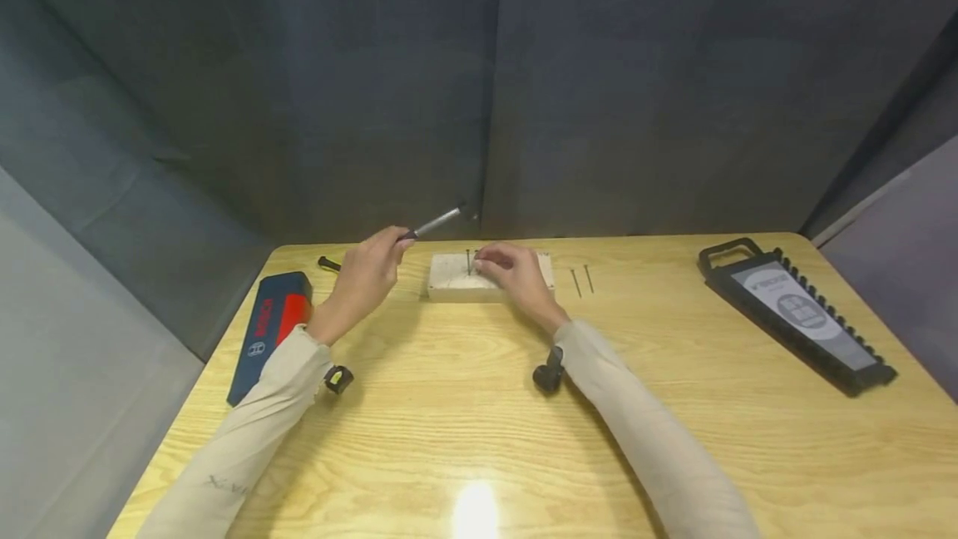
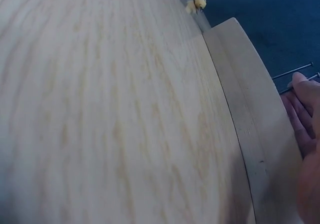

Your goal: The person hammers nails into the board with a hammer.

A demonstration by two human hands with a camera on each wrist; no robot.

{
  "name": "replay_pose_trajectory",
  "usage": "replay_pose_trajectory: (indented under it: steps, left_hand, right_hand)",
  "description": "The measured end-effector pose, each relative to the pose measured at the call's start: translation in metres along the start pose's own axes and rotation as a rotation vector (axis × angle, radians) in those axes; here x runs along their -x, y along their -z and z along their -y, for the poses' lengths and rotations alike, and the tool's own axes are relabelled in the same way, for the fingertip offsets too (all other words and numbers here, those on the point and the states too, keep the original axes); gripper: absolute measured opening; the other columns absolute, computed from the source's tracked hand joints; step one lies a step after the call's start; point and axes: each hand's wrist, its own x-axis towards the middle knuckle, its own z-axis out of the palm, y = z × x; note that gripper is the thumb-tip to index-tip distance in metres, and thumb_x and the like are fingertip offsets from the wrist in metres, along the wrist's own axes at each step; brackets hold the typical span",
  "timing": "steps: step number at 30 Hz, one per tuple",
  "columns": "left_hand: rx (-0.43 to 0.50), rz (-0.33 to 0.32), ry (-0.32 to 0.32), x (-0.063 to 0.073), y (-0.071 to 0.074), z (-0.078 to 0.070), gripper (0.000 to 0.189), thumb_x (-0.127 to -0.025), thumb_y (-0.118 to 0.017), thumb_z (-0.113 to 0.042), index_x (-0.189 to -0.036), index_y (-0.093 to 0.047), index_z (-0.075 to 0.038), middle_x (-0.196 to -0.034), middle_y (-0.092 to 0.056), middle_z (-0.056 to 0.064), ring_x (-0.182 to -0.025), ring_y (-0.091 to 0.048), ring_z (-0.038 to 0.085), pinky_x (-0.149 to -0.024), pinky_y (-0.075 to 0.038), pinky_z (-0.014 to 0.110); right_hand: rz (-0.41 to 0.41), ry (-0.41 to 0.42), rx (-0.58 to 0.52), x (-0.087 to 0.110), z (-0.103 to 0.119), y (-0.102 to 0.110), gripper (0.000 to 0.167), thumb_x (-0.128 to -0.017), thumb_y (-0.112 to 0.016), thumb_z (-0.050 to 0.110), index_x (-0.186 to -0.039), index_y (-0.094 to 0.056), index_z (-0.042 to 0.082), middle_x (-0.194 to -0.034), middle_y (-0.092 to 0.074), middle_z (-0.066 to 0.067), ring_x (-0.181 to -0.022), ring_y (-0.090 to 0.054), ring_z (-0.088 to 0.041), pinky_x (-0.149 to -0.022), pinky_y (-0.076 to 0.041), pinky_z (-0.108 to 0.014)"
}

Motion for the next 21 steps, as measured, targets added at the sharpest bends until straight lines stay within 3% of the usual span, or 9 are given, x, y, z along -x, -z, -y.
replay_pose_trajectory:
  steps: [3, 9, 14, 21]
  left_hand:
    - [0.047, -0.062, -0.022, 0.005, -0.001, 0.002, 0.018, -0.110, -0.053, -0.009, -0.115, -0.063, 0.005, -0.089, -0.067, 0.015, -0.063, -0.059, 0.024, -0.054, -0.050, 0.038]
    - [-0.053, 0.099, -0.021, 0.017, -0.012, 0.005, 0.020, -0.109, -0.056, -0.012, -0.107, -0.068, 0.003, -0.093, -0.073, 0.015, -0.074, -0.071, 0.028, -0.059, -0.058, 0.040]
    - [-0.037, 0.073, -0.005, 0.017, -0.014, 0.003, 0.020, -0.110, -0.055, -0.013, -0.105, -0.067, 0.003, -0.090, -0.071, 0.015, -0.071, -0.069, 0.029, -0.057, -0.057, 0.042]
    - [-0.040, 0.101, 0.011, 0.019, -0.018, 0.005, 0.018, -0.109, -0.056, -0.011, -0.107, -0.068, 0.003, -0.090, -0.072, 0.014, -0.070, -0.069, 0.027, -0.057, -0.056, 0.040]
  right_hand:
    - [-0.002, -0.004, -0.006, 0.001, 0.001, 0.000, 0.017, -0.099, -0.075, 0.015, -0.112, -0.076, 0.005, -0.108, -0.077, -0.014, -0.092, -0.073, -0.019, -0.074, -0.056, -0.021]
    - [-0.014, -0.001, -0.003, 0.002, -0.001, 0.000, 0.016, -0.099, -0.075, 0.016, -0.111, -0.076, 0.006, -0.107, -0.077, -0.014, -0.093, -0.073, -0.021, -0.076, -0.057, -0.022]
    - [-0.012, 0.011, 0.006, 0.002, -0.003, 0.000, 0.016, -0.098, -0.076, 0.015, -0.111, -0.076, 0.006, -0.107, -0.077, -0.013, -0.093, -0.073, -0.021, -0.077, -0.057, -0.023]
    - [-0.019, -0.003, 0.004, 0.001, -0.002, 0.000, 0.014, -0.097, -0.077, 0.015, -0.108, -0.077, 0.006, -0.105, -0.077, -0.012, -0.090, -0.072, -0.016, -0.075, -0.055, -0.022]
